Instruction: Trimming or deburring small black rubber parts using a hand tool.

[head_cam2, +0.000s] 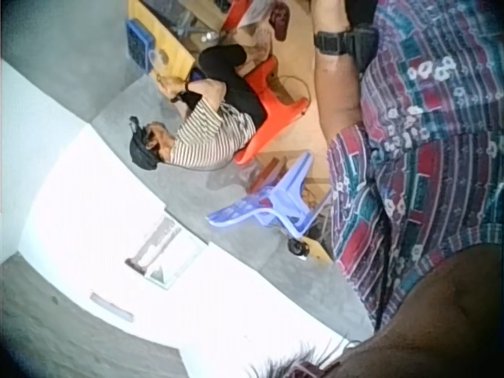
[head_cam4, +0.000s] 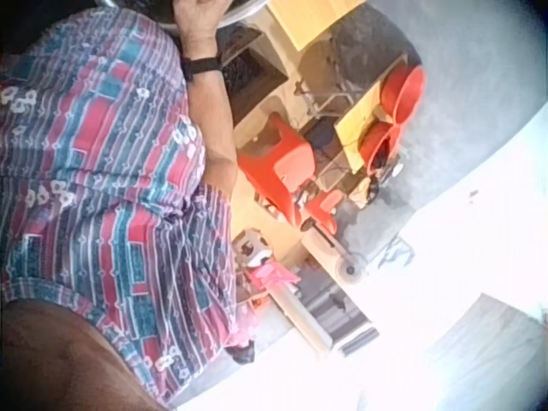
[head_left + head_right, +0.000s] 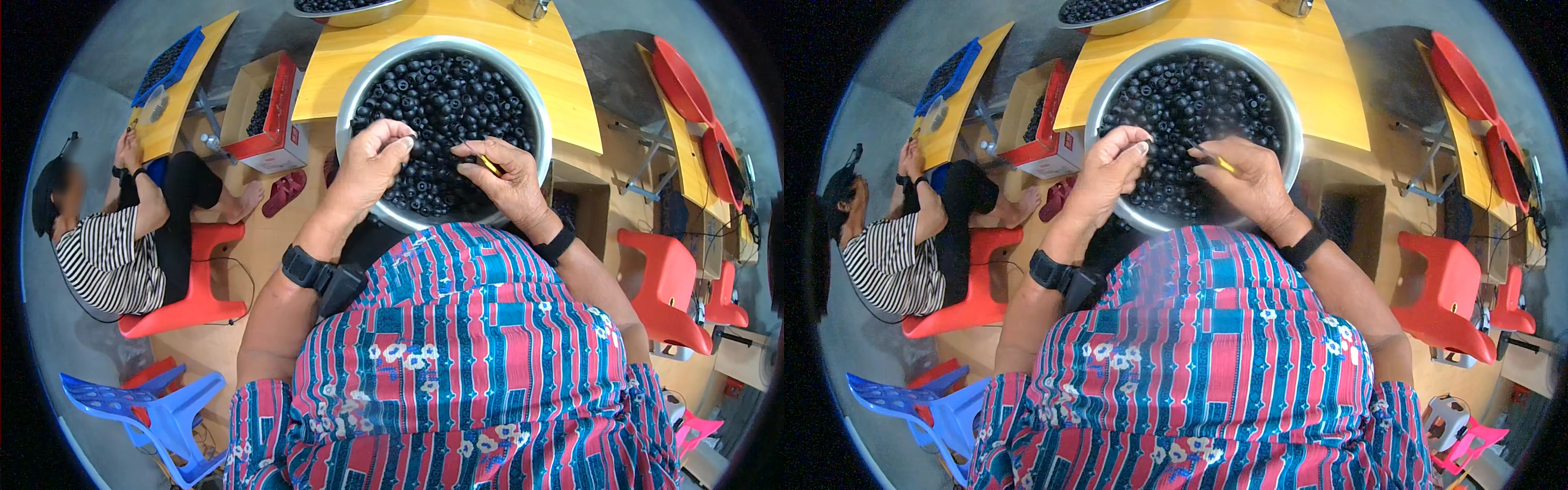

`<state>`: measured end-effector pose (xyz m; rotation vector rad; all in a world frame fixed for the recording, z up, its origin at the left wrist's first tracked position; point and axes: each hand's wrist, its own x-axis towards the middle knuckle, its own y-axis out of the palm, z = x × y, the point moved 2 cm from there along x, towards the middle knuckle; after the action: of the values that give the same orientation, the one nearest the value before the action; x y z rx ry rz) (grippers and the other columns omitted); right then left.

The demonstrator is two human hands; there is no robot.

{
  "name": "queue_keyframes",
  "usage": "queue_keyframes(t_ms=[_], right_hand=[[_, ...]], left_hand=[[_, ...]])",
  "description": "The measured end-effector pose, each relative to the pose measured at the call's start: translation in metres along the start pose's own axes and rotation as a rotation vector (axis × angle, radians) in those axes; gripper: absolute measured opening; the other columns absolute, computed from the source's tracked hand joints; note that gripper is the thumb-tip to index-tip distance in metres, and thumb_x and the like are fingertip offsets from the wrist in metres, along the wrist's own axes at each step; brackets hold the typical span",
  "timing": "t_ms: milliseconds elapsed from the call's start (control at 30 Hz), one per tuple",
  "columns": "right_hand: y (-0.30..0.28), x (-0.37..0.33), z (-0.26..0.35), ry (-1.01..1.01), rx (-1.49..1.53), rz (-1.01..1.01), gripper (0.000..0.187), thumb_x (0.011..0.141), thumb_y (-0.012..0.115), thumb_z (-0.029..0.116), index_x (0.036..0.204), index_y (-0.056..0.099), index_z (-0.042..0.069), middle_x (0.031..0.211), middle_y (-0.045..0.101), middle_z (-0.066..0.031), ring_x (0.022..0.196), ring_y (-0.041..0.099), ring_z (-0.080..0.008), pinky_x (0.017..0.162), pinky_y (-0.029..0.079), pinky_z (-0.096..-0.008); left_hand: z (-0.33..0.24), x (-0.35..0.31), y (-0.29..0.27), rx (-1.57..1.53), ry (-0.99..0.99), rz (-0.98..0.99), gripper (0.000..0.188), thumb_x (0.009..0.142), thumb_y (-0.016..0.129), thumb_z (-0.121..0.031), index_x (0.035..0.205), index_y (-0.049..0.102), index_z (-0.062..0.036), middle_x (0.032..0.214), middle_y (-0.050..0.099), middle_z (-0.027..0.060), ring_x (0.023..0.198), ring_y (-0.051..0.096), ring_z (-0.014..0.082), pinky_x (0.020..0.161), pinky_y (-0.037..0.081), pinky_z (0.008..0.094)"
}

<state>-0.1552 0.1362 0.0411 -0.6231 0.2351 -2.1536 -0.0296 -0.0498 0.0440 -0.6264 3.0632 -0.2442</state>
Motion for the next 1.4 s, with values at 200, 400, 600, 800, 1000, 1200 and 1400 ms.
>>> queue_keyframes(t_ms=[200, 400, 600, 800, 1000, 1200, 1400], right_hand=[[0.004, -0.001, 0.004, 0.001, 0.054, 0.014, 0.034, 0.074, 0.077, 0.005, 0.106, 0.067, 0.001, 0.102, 0.069, -0.012, 0.092, 0.066, -0.0212, 0.082, 0.051, -0.0298], [0.002, 0.001, 0.003, -0.02, -0.047, 0.048, 0.033, 0.075, 0.076, 0.011, 0.105, 0.067, 0.0, 0.097, 0.069, -0.0126, 0.09, 0.067, -0.0233, 0.08, 0.051, -0.0299], [0.003, 0.001, 0.003, -0.061, 0.018, 0.039, 0.03, 0.077, 0.075, 0.013, 0.105, 0.068, 0.003, 0.091, 0.068, -0.0122, 0.085, 0.067, -0.0233, 0.077, 0.051, -0.0304], [0.005, 0.0, -0.001, -0.004, 0.036, 0.046, 0.025, 0.08, 0.072, 0.011, 0.102, 0.067, 0.002, 0.09, 0.068, -0.0121, 0.083, 0.066, -0.0234, 0.076, 0.051, -0.0299], [0.0, -0.001, 0.005, 0.004, 0.02, -0.004, 0.025, 0.081, 0.071, 0.017, 0.099, 0.065, 0.001, 0.092, 0.067, -0.0134, 0.084, 0.066, -0.025, 0.076, 0.05, -0.0312], [-0.004, -0.003, 0.011, -0.134, -0.186, 0.062, 0.024, 0.086, 0.063, 0.027, 0.094, 0.063, 0.004, 0.083, 0.061, -0.0144, 0.076, 0.061, -0.0326, 0.068, 0.049, -0.0364], [-0.001, -0.004, 0.017, -0.162, -0.318, 0.144, 0.022, 0.085, 0.065, 0.029, 0.09, 0.063, 0.007, 0.075, 0.056, -0.0109, 0.071, 0.059, -0.0319, 0.062, 0.047, -0.0398]], left_hand=[[0.021, -0.017, 0.045, -1.064, -0.406, 0.266, 0.021, 0.099, 0.052, -0.019, 0.115, 0.054, -0.0068, 0.085, 0.054, 0.0007, 0.065, 0.043, 0.0056, 0.049, 0.033, 0.0161], [0.02, -0.019, 0.051, -1.185, -0.418, 0.311, 0.019, 0.101, 0.047, -0.019, 0.114, 0.054, -0.0073, 0.089, 0.053, 0.001, 0.067, 0.044, 0.0069, 0.051, 0.035, 0.0168], [0.023, -0.02, 0.054, -1.162, -0.426, 0.337, 0.019, 0.101, 0.048, -0.021, 0.112, 0.054, -0.0076, 0.089, 0.053, 0.0007, 0.067, 0.043, 0.0071, 0.051, 0.034, 0.0177], [0.022, -0.02, 0.056, -1.082, -0.392, 0.388, 0.02, 0.101, 0.047, -0.023, 0.112, 0.053, -0.0068, 0.088, 0.051, -0.0002, 0.068, 0.043, 0.0063, 0.051, 0.034, 0.0174], [0.017, -0.022, 0.055, -1.092, -0.363, 0.307, 0.02, 0.102, 0.046, -0.023, 0.112, 0.051, -0.0071, 0.088, 0.048, 0.0004, 0.069, 0.042, 0.0067, 0.052, 0.033, 0.0165], [0.017, -0.024, 0.054, -1.113, -0.341, 0.248, 0.018, 0.102, 0.045, -0.023, 0.11, 0.051, -0.008, 0.088, 0.047, 0.0007, 0.068, 0.041, 0.0069, 0.052, 0.033, 0.0164], [0.014, -0.026, 0.054, -1.092, -0.345, 0.221, 0.017, 0.102, 0.045, -0.023, 0.107, 0.052, -0.0083, 0.087, 0.047, -0.001, 0.064, 0.039, 0.0049, 0.05, 0.032, 0.0163]])
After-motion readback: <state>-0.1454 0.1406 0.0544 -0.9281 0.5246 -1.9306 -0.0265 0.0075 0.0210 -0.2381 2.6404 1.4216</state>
